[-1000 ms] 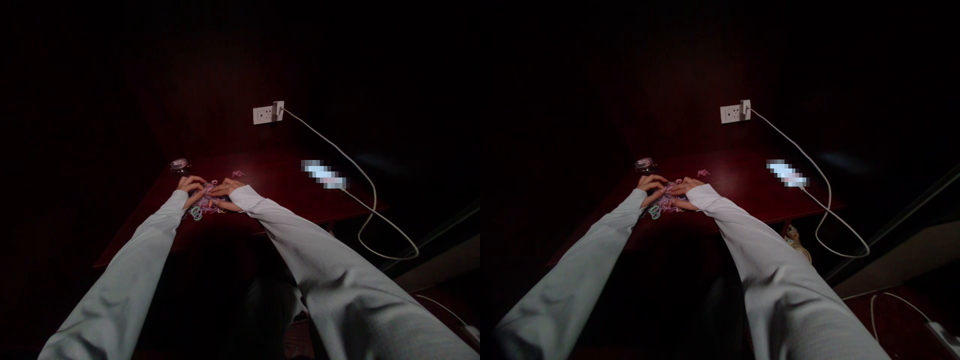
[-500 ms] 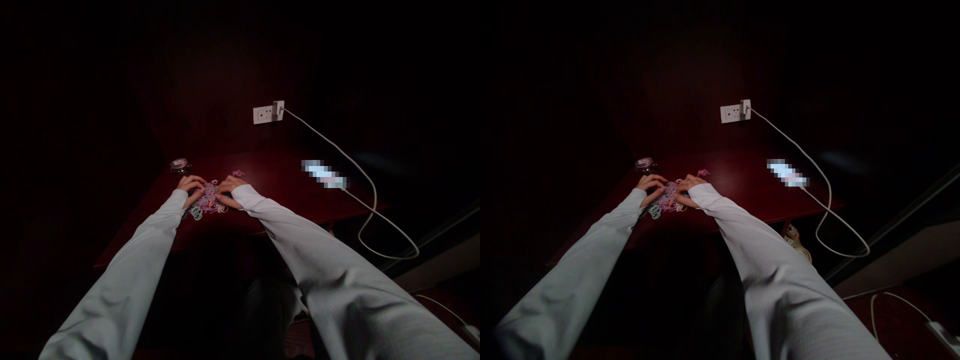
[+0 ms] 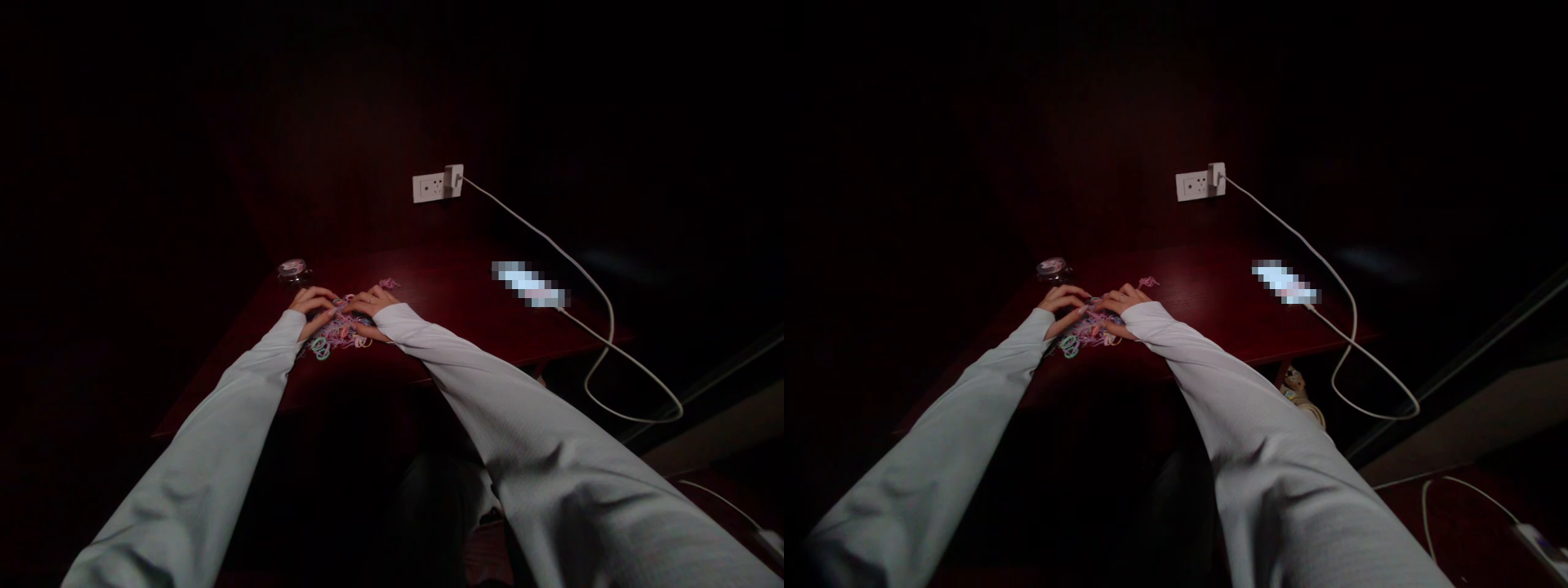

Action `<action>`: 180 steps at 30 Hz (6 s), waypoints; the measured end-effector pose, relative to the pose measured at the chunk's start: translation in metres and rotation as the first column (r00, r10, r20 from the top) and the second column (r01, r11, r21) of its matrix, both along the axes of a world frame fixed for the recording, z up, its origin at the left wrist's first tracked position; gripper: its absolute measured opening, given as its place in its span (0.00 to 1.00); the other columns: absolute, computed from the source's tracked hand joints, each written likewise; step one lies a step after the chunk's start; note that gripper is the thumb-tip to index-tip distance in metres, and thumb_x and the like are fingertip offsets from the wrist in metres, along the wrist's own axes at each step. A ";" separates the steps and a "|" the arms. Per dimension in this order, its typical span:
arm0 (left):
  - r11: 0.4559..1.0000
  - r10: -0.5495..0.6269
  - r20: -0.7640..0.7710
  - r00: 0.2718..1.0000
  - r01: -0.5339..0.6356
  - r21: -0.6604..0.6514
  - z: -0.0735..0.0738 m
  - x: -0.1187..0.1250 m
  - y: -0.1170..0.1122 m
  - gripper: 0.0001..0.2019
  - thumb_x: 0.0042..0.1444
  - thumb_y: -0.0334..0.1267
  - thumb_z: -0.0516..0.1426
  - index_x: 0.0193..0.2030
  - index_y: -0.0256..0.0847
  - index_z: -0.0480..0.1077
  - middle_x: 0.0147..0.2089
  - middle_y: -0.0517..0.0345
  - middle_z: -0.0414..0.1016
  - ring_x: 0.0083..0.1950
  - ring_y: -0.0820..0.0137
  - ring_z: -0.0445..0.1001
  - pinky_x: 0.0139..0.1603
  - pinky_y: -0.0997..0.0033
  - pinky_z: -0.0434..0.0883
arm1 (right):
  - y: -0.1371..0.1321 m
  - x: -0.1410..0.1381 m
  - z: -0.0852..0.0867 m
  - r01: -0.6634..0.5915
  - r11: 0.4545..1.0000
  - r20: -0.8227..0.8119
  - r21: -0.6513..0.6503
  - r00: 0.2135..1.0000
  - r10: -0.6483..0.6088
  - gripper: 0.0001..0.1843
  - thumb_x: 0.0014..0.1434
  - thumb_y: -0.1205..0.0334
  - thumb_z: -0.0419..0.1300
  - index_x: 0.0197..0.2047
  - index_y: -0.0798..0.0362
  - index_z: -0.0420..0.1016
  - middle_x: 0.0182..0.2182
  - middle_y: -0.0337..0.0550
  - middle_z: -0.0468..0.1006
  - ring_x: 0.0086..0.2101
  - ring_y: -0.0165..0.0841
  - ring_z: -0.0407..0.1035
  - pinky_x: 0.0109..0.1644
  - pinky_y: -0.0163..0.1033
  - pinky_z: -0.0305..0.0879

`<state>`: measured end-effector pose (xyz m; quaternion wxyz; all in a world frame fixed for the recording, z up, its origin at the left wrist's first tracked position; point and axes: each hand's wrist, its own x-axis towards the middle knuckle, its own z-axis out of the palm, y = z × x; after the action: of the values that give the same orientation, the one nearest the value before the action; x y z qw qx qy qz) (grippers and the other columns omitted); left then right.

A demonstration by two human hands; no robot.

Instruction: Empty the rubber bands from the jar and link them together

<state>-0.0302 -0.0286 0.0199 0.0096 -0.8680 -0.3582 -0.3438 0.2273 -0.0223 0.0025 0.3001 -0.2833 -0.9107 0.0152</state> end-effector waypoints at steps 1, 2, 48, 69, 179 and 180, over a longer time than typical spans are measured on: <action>1.000 -0.009 0.005 1.000 0.009 0.006 0.000 0.000 0.000 0.12 0.70 0.46 0.57 0.42 0.44 0.79 0.56 0.52 0.81 0.51 0.60 0.74 0.61 0.53 0.69 | 0.000 0.000 0.000 0.005 1.000 -0.002 0.003 1.000 -0.005 0.21 0.70 0.52 0.63 0.63 0.48 0.79 0.59 0.49 0.79 0.54 0.44 0.63 0.59 0.50 0.64; 1.000 -0.016 0.010 1.000 0.016 0.010 0.000 0.000 0.000 0.12 0.70 0.46 0.57 0.41 0.44 0.79 0.55 0.52 0.81 0.51 0.60 0.75 0.61 0.53 0.69 | 0.000 0.000 0.000 0.010 1.000 -0.007 0.006 1.000 -0.010 0.20 0.70 0.51 0.63 0.61 0.48 0.80 0.58 0.49 0.80 0.53 0.44 0.63 0.59 0.50 0.64; 1.000 -0.021 0.064 0.998 0.022 -0.009 -0.001 0.006 0.004 0.13 0.68 0.46 0.59 0.34 0.44 0.78 0.49 0.52 0.83 0.50 0.60 0.78 0.59 0.53 0.73 | 0.011 -0.019 -0.006 0.154 0.988 -0.100 0.012 0.983 -0.152 0.05 0.65 0.57 0.70 0.39 0.48 0.86 0.44 0.44 0.83 0.46 0.40 0.63 0.50 0.45 0.58; 0.999 -0.042 0.074 0.996 0.043 -0.011 -0.003 0.005 0.008 0.11 0.67 0.45 0.60 0.34 0.44 0.78 0.48 0.52 0.83 0.50 0.60 0.80 0.60 0.54 0.73 | 0.013 -0.018 -0.006 0.126 0.992 -0.128 0.016 0.984 -0.123 0.06 0.65 0.58 0.69 0.36 0.49 0.85 0.43 0.44 0.83 0.45 0.39 0.62 0.50 0.45 0.60; 0.863 0.488 0.117 0.865 -0.458 -0.213 -0.013 -0.024 0.035 0.09 0.55 0.44 0.59 0.30 0.44 0.77 0.39 0.56 0.81 0.40 0.63 0.77 0.46 0.67 0.75 | 0.045 0.034 0.011 0.727 0.677 0.054 -0.114 0.685 -0.726 0.18 0.73 0.56 0.54 0.52 0.53 0.84 0.56 0.56 0.81 0.60 0.51 0.63 0.58 0.50 0.56; 0.866 0.483 0.117 0.868 -0.454 -0.212 -0.013 -0.024 0.035 0.09 0.55 0.44 0.59 0.30 0.44 0.77 0.38 0.56 0.81 0.40 0.63 0.77 0.46 0.66 0.75 | 0.044 0.034 0.011 0.725 0.679 0.050 -0.118 0.687 -0.725 0.18 0.74 0.57 0.53 0.51 0.52 0.84 0.55 0.56 0.81 0.59 0.51 0.63 0.58 0.50 0.56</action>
<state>-0.0545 0.0065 0.0065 -0.0144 -0.7202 -0.5874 -0.3688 0.2615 0.0217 0.0135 0.2629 -0.6391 -0.7213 -0.0463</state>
